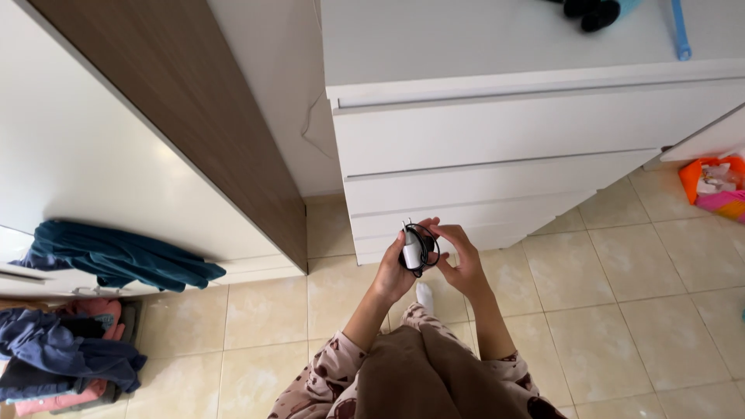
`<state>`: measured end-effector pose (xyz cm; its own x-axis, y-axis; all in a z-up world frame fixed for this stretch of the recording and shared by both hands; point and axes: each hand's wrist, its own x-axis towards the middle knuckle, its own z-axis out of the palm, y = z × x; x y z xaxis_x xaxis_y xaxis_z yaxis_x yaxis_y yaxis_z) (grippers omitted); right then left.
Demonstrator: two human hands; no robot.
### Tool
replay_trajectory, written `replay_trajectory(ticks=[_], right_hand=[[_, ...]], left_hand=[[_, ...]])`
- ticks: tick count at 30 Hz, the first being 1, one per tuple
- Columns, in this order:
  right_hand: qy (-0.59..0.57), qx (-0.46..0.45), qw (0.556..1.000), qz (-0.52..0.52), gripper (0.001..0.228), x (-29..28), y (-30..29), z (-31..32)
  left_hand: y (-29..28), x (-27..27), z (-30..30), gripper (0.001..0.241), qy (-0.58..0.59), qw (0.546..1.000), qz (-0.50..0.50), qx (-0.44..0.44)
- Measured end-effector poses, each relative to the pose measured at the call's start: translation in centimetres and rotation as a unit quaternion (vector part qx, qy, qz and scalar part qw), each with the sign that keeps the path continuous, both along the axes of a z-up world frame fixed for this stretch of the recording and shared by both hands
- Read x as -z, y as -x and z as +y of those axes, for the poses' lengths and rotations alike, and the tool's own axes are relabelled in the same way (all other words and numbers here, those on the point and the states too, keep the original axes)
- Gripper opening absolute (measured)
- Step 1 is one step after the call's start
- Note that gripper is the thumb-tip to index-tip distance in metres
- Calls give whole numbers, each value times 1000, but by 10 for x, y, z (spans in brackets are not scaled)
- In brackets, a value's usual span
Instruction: The person coils a black cable and a white cable by hand, wrapping them around their respective plugs. They then place the coiled cables on a white dresser and arrange a blue massage gun, a small blue case, and a decorative box.
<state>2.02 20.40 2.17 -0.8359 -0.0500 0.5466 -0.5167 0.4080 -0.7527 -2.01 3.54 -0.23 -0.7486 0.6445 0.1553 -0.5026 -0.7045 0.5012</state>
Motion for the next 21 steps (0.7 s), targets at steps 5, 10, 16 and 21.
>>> replay_trajectory(ticks=[5,10,16,21], right_hand=[[14,48,999,16,52,5,33,15],[-62,66,994,57,46,-27,56,26],[99,-115,988,-7,65,-89,90,58],[7,-14,998,60,75,-157,127,85]], left_hand=[[26,-28,17,61,3,999,10,-36],[53,-36,39,55,17,983,110,-144],[96,-110,79,55,94,913,307,-251],[136,-175,96,88,155,841,471,-214]])
